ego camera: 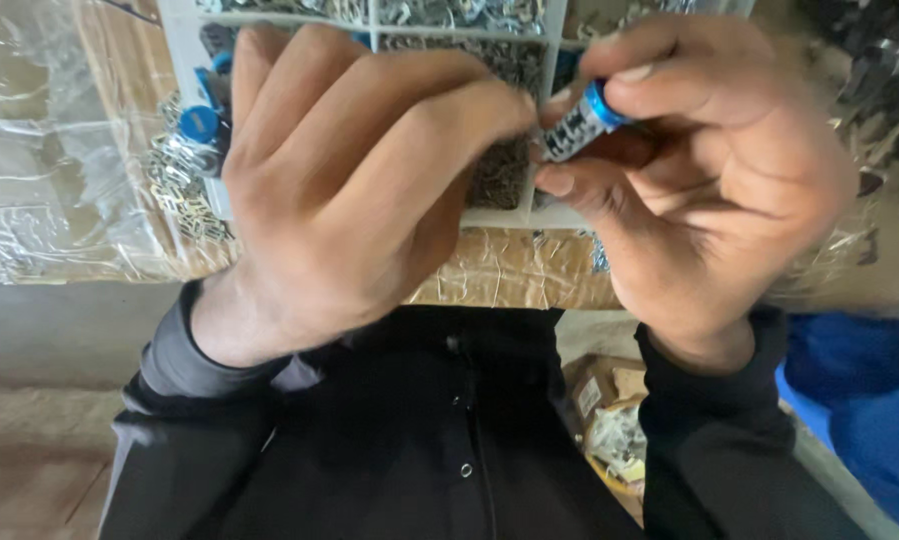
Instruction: The person sits at a workbench assembling lock cylinders. They pick small metal pins and springs from a compartment parts tray, insert them into a lock cylinder body held in one hand, press components into place by hand, and occasionally test the cylinder with a key before setting it aside and starting another.
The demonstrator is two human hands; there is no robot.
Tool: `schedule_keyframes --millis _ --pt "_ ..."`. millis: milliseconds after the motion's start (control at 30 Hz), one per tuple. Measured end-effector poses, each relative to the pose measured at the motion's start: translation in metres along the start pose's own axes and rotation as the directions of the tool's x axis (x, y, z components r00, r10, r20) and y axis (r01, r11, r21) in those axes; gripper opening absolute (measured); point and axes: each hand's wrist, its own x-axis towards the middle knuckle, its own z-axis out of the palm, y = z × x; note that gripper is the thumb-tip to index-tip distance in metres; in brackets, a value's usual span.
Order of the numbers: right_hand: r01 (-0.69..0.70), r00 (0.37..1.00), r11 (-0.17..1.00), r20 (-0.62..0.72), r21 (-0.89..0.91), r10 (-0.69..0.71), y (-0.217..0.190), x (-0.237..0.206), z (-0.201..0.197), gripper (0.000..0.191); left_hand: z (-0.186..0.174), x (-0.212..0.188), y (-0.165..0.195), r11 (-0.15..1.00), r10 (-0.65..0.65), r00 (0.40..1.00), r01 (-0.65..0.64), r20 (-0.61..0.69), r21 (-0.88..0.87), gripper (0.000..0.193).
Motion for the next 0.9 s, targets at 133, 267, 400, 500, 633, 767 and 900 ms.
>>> schedule_keyframes --millis 133,267,400,500,633,767,900 --pt "0.073 0.997 0.995 0.023 -0.070 -0.071 0.002 0.003 0.000 0.038 -0.002 -0.008 -0.001 0.934 -0.118 0.993 0.110 -0.004 -0.341 0.022" --pt "0.170 0.983 0.985 0.077 -0.035 -0.167 0.009 0.004 -0.003 0.037 -0.001 -0.014 0.000 0.828 -0.208 0.976 0.207 0.057 -0.521 0.022" --pt "0.204 0.976 0.972 0.098 -0.121 -0.192 0.012 0.003 -0.007 0.036 -0.004 -0.016 0.002 0.802 -0.219 0.973 0.221 0.072 -0.555 0.024" --pt "0.206 0.976 0.971 0.097 -0.117 -0.195 0.011 0.004 -0.007 0.037 -0.008 -0.013 0.006 0.794 -0.249 0.964 0.256 0.088 -0.551 0.024" --pt "0.204 0.977 0.975 0.077 -0.083 -0.198 0.010 0.005 -0.002 0.035 -0.011 -0.008 0.008 0.783 -0.279 0.952 0.302 0.127 -0.543 0.025" --pt "0.189 0.978 0.980 0.097 -0.061 -0.183 0.010 0.005 -0.005 0.029 -0.012 -0.008 0.006 0.768 -0.272 0.950 0.311 0.153 -0.560 0.026" --pt "0.275 0.953 0.946 0.180 -0.170 -0.244 0.013 0.006 -0.010 0.023 -0.014 -0.006 0.003 0.711 -0.305 0.927 0.373 0.217 -0.596 0.029"
